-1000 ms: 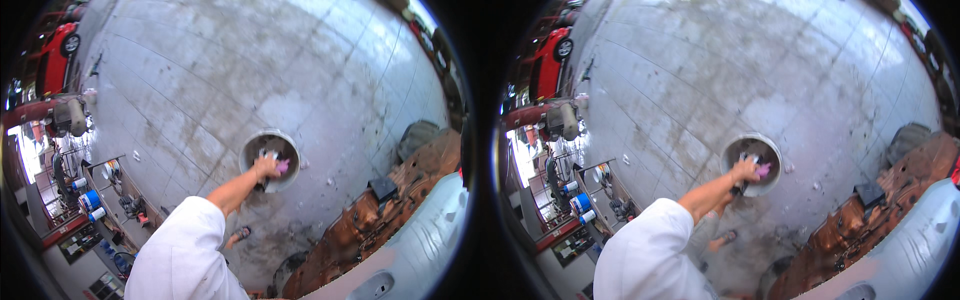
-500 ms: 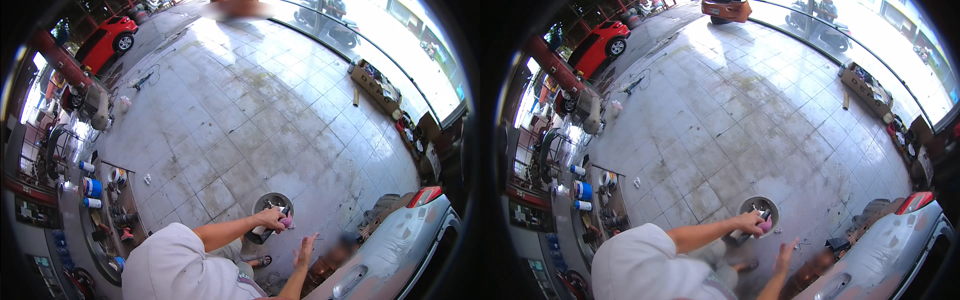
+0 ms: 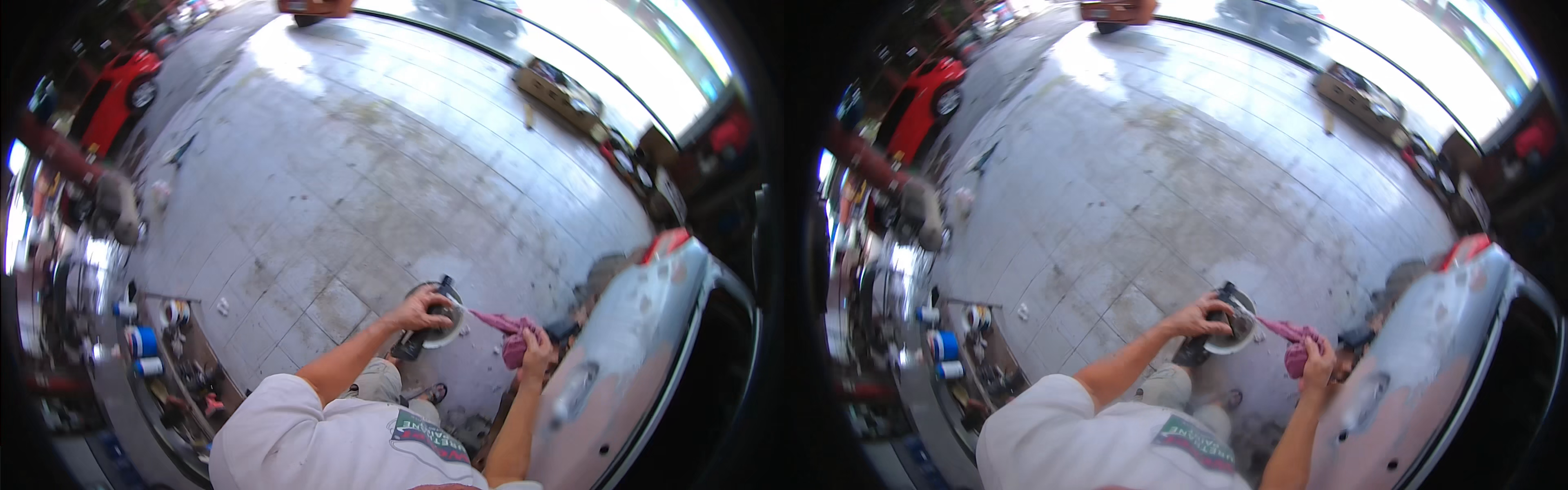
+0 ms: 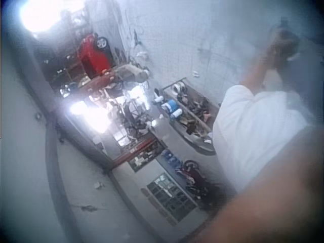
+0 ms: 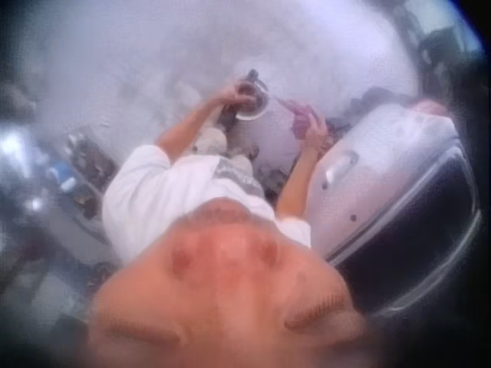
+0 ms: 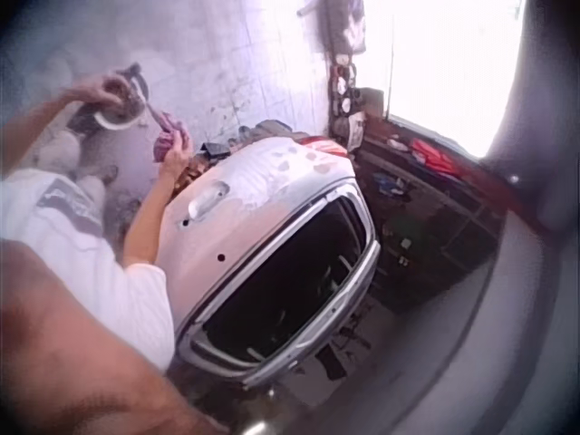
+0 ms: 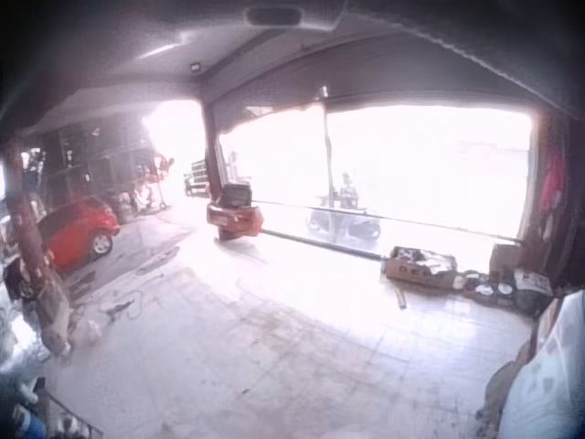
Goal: The person sands the surface of a detached car door using a sanding block and wipes the area with a cloth. The person repeatedly dips the cloth into a bucket of water and continues sanding and wiping the door surface.
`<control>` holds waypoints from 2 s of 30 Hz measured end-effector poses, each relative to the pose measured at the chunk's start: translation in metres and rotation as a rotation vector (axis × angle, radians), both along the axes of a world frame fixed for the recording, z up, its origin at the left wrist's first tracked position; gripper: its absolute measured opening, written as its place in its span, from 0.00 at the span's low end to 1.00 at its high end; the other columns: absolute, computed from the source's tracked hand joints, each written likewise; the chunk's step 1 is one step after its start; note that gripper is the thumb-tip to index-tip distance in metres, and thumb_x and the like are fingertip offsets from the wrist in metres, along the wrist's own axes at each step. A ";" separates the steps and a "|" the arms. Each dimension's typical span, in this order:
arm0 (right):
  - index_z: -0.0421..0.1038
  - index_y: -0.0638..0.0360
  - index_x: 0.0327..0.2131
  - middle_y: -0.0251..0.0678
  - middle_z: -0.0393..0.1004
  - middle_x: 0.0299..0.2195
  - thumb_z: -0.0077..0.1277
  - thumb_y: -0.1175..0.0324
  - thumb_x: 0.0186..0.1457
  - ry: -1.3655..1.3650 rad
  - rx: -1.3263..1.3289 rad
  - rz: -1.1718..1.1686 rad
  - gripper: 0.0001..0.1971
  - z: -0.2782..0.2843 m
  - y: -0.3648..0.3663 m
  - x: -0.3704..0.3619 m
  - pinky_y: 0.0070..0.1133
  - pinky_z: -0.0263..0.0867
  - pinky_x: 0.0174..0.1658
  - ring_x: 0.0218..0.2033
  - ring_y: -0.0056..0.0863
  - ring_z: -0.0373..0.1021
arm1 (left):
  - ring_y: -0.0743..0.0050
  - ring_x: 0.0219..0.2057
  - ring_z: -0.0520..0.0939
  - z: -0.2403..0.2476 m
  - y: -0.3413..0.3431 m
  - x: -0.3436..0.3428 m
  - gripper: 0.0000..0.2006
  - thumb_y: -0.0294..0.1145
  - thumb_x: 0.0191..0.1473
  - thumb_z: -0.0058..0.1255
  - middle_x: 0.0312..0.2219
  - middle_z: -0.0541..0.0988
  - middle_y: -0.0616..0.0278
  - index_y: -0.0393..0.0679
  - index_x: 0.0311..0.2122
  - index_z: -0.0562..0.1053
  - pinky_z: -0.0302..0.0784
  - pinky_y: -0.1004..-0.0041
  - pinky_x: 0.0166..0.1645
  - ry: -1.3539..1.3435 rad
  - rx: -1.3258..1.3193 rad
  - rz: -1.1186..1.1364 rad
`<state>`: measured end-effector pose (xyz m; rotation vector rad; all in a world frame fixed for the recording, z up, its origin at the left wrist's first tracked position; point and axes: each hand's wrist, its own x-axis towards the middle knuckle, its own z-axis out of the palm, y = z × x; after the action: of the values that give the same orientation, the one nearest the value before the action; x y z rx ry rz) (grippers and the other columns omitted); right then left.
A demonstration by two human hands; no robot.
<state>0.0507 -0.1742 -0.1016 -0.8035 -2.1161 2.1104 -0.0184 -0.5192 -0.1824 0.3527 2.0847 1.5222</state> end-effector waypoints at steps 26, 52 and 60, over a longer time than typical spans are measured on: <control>0.73 0.19 0.66 0.25 0.54 0.77 0.60 0.42 0.61 -0.548 1.808 -0.005 0.29 0.163 0.330 -0.028 0.41 0.52 0.78 0.75 0.58 0.51 | 0.67 0.37 0.81 -0.146 -0.289 0.098 0.27 0.44 0.53 0.72 0.40 0.82 0.57 0.43 0.56 0.81 0.81 0.62 0.42 -0.403 -0.582 0.094; 0.85 0.41 0.54 0.27 0.68 0.71 0.69 0.60 0.54 0.104 1.596 0.350 0.22 0.194 0.143 0.527 0.42 0.62 0.74 0.71 0.52 0.62 | 0.72 0.44 0.80 -0.056 -0.221 0.366 0.24 0.41 0.58 0.70 0.46 0.82 0.62 0.47 0.58 0.82 0.77 0.70 0.51 -0.279 -0.510 0.233; 0.86 0.47 0.52 0.29 0.71 0.69 0.68 0.66 0.53 0.101 1.527 0.335 0.20 0.212 0.123 0.656 0.41 0.65 0.71 0.70 0.51 0.65 | 0.73 0.47 0.80 -0.012 -0.183 0.436 0.26 0.39 0.59 0.69 0.50 0.83 0.63 0.47 0.61 0.80 0.76 0.71 0.53 -0.189 -0.415 0.162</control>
<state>0.7063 -0.0508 0.1103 -0.0979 -2.8915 0.0822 0.4177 -0.7020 -0.1949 -0.1115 2.2453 1.1137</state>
